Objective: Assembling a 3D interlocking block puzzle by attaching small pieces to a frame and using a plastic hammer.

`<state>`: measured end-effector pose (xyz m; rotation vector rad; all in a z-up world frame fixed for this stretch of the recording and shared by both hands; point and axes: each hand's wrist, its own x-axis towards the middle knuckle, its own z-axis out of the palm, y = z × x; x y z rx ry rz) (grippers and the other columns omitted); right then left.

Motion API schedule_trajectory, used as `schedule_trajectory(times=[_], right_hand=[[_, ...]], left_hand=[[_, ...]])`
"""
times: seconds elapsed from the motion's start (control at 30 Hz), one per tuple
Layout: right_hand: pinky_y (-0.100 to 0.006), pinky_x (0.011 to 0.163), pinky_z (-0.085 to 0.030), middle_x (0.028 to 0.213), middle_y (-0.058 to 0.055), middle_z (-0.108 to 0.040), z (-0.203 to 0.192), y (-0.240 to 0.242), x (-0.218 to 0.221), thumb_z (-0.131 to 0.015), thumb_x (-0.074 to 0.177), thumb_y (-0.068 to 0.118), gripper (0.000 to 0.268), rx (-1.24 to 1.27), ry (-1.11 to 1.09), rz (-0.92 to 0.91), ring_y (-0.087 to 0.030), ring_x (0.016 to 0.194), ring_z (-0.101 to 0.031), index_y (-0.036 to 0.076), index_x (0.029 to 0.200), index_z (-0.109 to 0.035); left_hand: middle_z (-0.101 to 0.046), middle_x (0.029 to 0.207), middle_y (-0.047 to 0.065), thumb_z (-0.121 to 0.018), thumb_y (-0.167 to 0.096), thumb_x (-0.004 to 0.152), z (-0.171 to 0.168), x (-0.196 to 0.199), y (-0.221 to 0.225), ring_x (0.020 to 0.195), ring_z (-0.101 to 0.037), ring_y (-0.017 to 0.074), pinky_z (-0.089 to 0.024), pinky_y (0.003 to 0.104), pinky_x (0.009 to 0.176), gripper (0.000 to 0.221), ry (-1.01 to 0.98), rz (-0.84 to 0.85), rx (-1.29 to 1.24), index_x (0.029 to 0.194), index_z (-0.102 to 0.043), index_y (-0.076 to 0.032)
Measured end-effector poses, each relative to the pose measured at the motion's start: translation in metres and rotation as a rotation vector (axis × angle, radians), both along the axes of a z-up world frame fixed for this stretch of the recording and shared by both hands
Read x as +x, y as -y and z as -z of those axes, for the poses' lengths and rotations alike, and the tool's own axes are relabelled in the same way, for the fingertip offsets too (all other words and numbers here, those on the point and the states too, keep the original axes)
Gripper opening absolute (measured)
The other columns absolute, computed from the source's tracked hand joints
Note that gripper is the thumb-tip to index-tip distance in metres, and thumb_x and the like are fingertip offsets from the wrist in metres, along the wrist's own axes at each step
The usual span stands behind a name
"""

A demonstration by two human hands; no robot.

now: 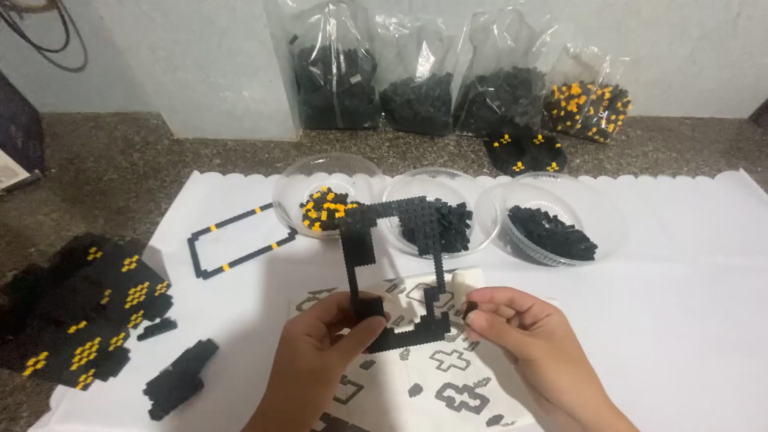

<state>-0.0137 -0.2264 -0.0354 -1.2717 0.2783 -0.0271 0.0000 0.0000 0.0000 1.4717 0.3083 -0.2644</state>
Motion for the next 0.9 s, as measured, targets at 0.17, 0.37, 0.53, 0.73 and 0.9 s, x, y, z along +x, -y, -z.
schedule_trajectory(times=[0.17, 0.37, 0.53, 0.73, 0.9], right_hand=[[-0.037, 0.076, -0.051, 0.082, -0.027, -0.068, -0.019, -0.013, -0.006, -0.064, 0.077, -0.014, 0.021, 0.062, -0.114, 0.065, -0.03, 0.071, -0.06, -0.016, 0.097, -0.07], [-0.034, 0.078, -0.05, 0.084, -0.017, -0.063, -0.015, -0.016, -0.008, -0.061, 0.082, -0.011, 0.021, 0.157, -0.145, -0.002, -0.023, 0.075, -0.057, -0.009, 0.102, -0.066], [-0.033, 0.071, -0.047, 0.08, -0.01, -0.064, -0.025, -0.021, -0.01, -0.064, 0.08, -0.001, 0.036, 0.059, -0.081, -0.046, -0.019, 0.07, -0.053, -0.005, 0.116, -0.061], [-0.033, 0.07, -0.042, 0.076, -0.009, -0.06, -0.026, -0.022, -0.011, -0.066, 0.078, -0.001, 0.035, 0.033, -0.074, -0.067, -0.024, 0.066, -0.053, -0.004, 0.113, -0.061], [-0.034, 0.073, -0.044, 0.079, -0.009, -0.065, -0.024, -0.025, -0.011, -0.066, 0.077, -0.004, 0.04, 0.035, -0.099, -0.049, -0.019, 0.072, -0.055, -0.004, 0.117, -0.061]], left_hand=[[-0.076, 0.082, 0.011, -0.074, -0.005, 0.074, 0.009, 0.0, 0.001, 0.074, -0.065, 0.0167, -0.058, 0.027, 0.07, 0.026, 0.036, 0.038, 0.056, 0.099, -0.078, -0.001], [-0.077, 0.083, 0.009, -0.074, -0.007, 0.075, 0.005, -0.002, 0.003, 0.073, -0.063, 0.0159, -0.055, 0.025, 0.072, 0.028, -0.012, 0.053, 0.098, 0.101, -0.079, -0.004], [-0.076, 0.08, 0.009, -0.074, -0.007, 0.075, 0.007, -0.001, 0.003, 0.07, -0.061, 0.0161, -0.052, 0.025, 0.068, 0.026, 0.029, 0.069, 0.081, 0.1, -0.08, -0.003], [-0.076, 0.08, 0.007, -0.074, -0.008, 0.074, 0.008, -0.002, 0.003, 0.07, -0.061, 0.0139, -0.052, 0.024, 0.068, 0.025, 0.014, 0.061, 0.092, 0.099, -0.08, -0.004], [-0.077, 0.082, 0.006, -0.074, -0.009, 0.074, 0.008, -0.003, 0.004, 0.072, -0.064, 0.0133, -0.054, 0.022, 0.07, 0.027, 0.02, 0.077, 0.109, 0.1, -0.08, -0.006]])
